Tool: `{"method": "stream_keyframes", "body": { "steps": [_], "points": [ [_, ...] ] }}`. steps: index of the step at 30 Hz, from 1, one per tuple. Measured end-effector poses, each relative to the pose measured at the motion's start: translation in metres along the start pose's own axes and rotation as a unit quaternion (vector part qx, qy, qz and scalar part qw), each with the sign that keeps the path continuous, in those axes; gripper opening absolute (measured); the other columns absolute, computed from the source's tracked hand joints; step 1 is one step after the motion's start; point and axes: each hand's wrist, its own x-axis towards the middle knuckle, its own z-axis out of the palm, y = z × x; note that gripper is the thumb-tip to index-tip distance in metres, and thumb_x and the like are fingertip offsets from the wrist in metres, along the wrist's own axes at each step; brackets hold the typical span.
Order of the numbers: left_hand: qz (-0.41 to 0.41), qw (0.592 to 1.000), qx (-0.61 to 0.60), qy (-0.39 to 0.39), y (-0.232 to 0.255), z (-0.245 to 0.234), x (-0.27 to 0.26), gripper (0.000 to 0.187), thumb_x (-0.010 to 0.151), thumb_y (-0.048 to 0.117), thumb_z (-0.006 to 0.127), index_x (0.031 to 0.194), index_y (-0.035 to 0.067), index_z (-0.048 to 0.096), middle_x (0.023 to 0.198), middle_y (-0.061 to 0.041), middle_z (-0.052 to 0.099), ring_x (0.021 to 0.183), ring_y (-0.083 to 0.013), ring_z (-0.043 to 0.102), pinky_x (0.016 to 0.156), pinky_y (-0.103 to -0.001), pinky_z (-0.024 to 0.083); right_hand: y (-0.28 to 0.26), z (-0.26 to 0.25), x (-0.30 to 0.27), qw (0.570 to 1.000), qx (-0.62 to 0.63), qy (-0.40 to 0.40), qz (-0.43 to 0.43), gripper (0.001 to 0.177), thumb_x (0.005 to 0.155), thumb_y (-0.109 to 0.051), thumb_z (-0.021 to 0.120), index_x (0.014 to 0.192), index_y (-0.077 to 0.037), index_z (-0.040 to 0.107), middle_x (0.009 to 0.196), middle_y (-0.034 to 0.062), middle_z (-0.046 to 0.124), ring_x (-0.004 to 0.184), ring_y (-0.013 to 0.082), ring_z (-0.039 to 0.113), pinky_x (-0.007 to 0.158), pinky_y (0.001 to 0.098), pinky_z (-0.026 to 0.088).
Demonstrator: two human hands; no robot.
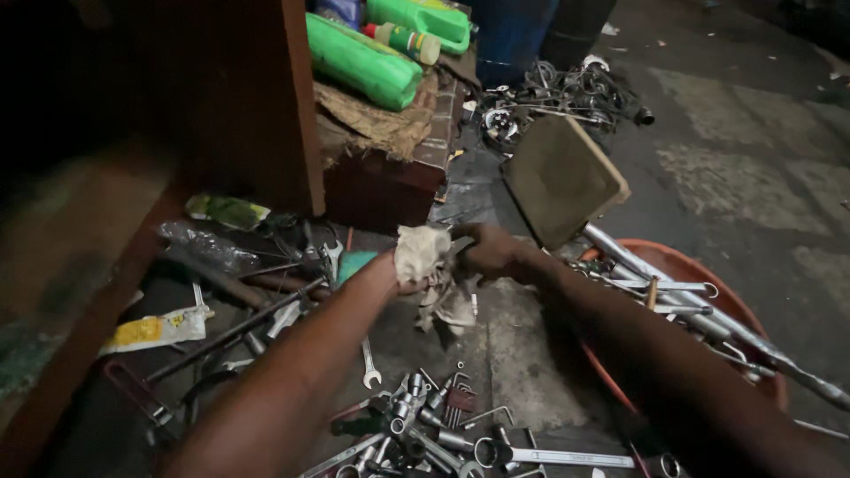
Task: The person wipes various metal tools, including wrenches and sockets, with a cloth. They pick up each tool from a pile on the floor, clean it, and place it back down or into a nearby container.
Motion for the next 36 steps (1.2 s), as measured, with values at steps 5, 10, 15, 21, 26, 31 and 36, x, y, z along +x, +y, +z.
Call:
{"method": "stream_keyframes", "body": {
  "steps": [5,10,15,21,26,31,36],
  "points": [
    [0.017,0.996,0.048,0.071,0.004,-0.005,-0.008,0.028,0.089,0.02,0.052,0.084,-0.004,0.064,0.072,-0.016,0.066,0.061,-0.0281,0.064,0.058,-0.043,0.055,-0.024,-0.014,0.022,0.998,-0.067,0.0,-0.006,0.048,0.079,-0.015,0.073,0.126,-0.015,0.069,0.085,0.0059,0.075,0.067,0.018,0.068,0.056,0.0342,0.058],
    [0.054,0.977,0.076,0.191,0.018,-0.017,-0.022,0.025,0.088,0.018,0.053,0.081,-0.004,0.064,0.07,-0.015,0.064,0.059,-0.0274,0.063,0.056,-0.043,0.055,-0.044,-0.013,0.029,0.993,0.095,-0.014,-0.062,0.027,0.089,-0.018,0.075,0.11,-0.003,0.072,0.078,0.0054,0.069,0.062,0.0149,0.061,0.055,0.0318,0.051],
    [0.073,0.964,0.126,0.224,0.016,-0.012,-0.035,0.023,0.086,0.016,0.054,0.078,-0.003,0.064,0.067,-0.014,0.063,0.057,-0.0267,0.062,0.054,-0.044,0.054,-0.008,0.0,0.033,0.976,0.117,-0.085,-0.162,0.032,0.105,-0.025,0.067,0.097,0.006,0.072,0.071,0.0094,0.061,0.058,0.0152,0.053,0.052,0.0312,0.042],
    [0.131,0.944,0.156,0.261,0.047,-0.023,-0.076,0.02,0.085,0.014,0.056,0.074,-0.002,0.063,0.065,-0.013,0.061,0.055,-0.0259,0.06,0.052,-0.044,0.053,0.016,-0.008,0.055,0.928,0.339,-0.075,-0.137,0.014,0.093,-0.007,0.065,0.103,0.0,0.071,0.078,0.0073,0.071,0.062,0.0151,0.063,0.058,0.0295,0.054],
    [0.221,0.923,0.12,0.291,0.054,-0.017,-0.111,0.018,0.084,0.012,0.057,0.072,-0.001,0.063,0.063,-0.012,0.059,0.053,-0.0252,0.059,0.05,-0.044,0.053,-0.005,-0.009,0.054,0.939,0.253,-0.076,-0.219,0.015,0.094,-0.012,0.071,0.104,0.0,0.073,0.08,0.0064,0.071,0.062,0.0126,0.061,0.055,0.0276,0.05],
    [0.277,0.893,0.134,0.327,0.048,-0.006,-0.131,0.017,0.082,0.01,0.058,0.069,0.0,0.062,0.061,-0.011,0.057,0.051,-0.0245,0.057,0.048,-0.045,0.052,-0.042,0.02,0.035,0.93,0.21,-0.097,-0.286,0.017,0.091,-0.011,0.075,0.104,0.0,0.074,0.084,0.0055,0.072,0.069,0.0119,0.066,0.062,0.0285,0.053],
    [0.291,0.879,0.065,0.373,0.059,0.011,-0.14,0.017,0.081,0.009,0.058,0.067,0.001,0.063,0.059,-0.011,0.057,0.049,-0.0243,0.057,0.046,-0.044,0.052,-0.084,0.041,-0.003,0.926,0.091,0.002,-0.367,0.018,0.086,-0.007,0.077,0.102,0.001,0.075,0.09,0.0091,0.078,0.076,0.0139,0.073,0.068,0.0325,0.061]
  ]
}}
